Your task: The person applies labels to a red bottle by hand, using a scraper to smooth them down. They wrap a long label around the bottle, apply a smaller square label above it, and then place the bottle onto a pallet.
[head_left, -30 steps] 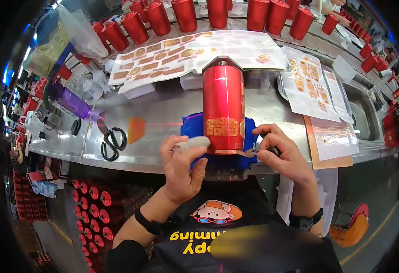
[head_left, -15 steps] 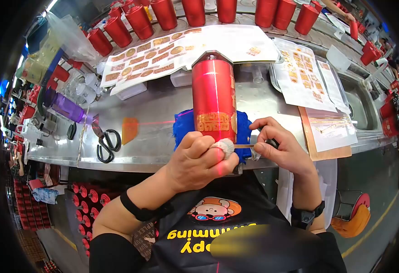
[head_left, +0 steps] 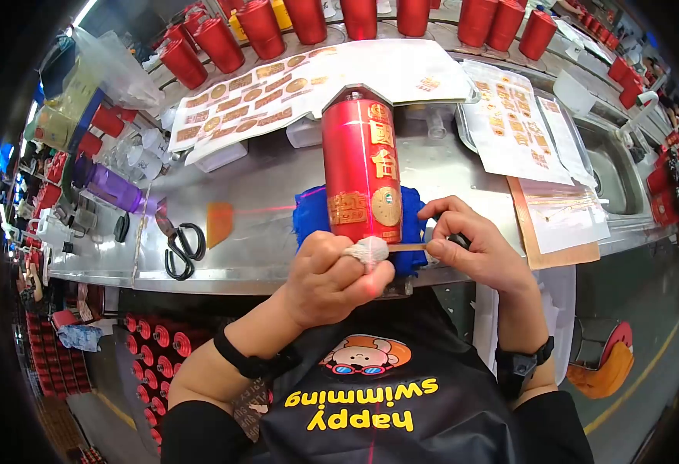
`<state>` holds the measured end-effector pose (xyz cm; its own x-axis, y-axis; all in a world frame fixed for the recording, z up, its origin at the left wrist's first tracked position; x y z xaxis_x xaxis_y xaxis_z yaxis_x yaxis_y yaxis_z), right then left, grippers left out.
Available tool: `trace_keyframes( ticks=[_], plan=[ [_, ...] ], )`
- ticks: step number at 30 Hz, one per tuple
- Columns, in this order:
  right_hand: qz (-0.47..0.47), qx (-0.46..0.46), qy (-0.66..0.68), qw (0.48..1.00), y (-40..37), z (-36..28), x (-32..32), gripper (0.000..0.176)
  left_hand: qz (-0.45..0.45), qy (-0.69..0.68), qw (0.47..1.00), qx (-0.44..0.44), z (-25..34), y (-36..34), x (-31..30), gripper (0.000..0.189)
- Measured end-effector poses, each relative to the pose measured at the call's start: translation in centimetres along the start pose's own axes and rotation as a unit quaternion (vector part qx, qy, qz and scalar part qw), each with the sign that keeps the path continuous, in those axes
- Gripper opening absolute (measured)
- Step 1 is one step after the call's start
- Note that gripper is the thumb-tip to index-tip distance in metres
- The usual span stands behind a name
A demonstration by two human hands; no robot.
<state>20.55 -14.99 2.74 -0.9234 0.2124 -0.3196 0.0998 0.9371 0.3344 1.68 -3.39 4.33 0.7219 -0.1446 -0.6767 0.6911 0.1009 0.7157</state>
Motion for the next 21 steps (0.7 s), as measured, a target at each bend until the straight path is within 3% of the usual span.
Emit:
trace_keyframes(
  ticks=[3,7,13,16,19,21],
  plan=[
    [0.005,0.001,0.008,1.000,0.1,0.0,0.1,0.023,-0.019,-0.007,1.000,0.014,-0.1,0.0,0.3,0.032],
    [0.005,0.017,0.024,1.000,0.1,0.0,0.1,0.024,0.058,-0.055,0.994,-0.077,-0.7,-1.4,0.6,0.032],
    [0.004,0.019,0.015,1.000,0.3,0.2,0.0,0.023,-0.001,-0.017,1.000,0.012,0.0,0.1,0.1,0.031],
    [0.005,0.007,0.017,1.000,0.2,0.2,0.1,0.023,-0.010,-0.056,0.998,-0.011,-0.8,-0.8,0.3,0.032],
    [0.004,0.001,0.017,1.000,0.2,0.3,0.2,0.023,0.058,-0.066,0.993,-0.077,-0.8,-1.7,0.5,0.033],
    [0.000,0.010,0.019,1.000,0.2,0.3,0.2,0.022,0.049,-0.062,0.995,-0.059,-0.6,-1.5,0.5,0.032]
  ],
)
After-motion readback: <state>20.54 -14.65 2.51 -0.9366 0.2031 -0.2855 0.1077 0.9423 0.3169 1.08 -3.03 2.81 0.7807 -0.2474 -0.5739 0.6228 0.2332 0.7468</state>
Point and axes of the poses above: each hand's wrist, its own y-axis towards the middle knuckle, its own x-axis out of the palm, z = x × y, the point moved 4 cm from there along y, towards the middle knuckle, and after that the axes turned 15 degrees about -x, right-handed, at the moved point
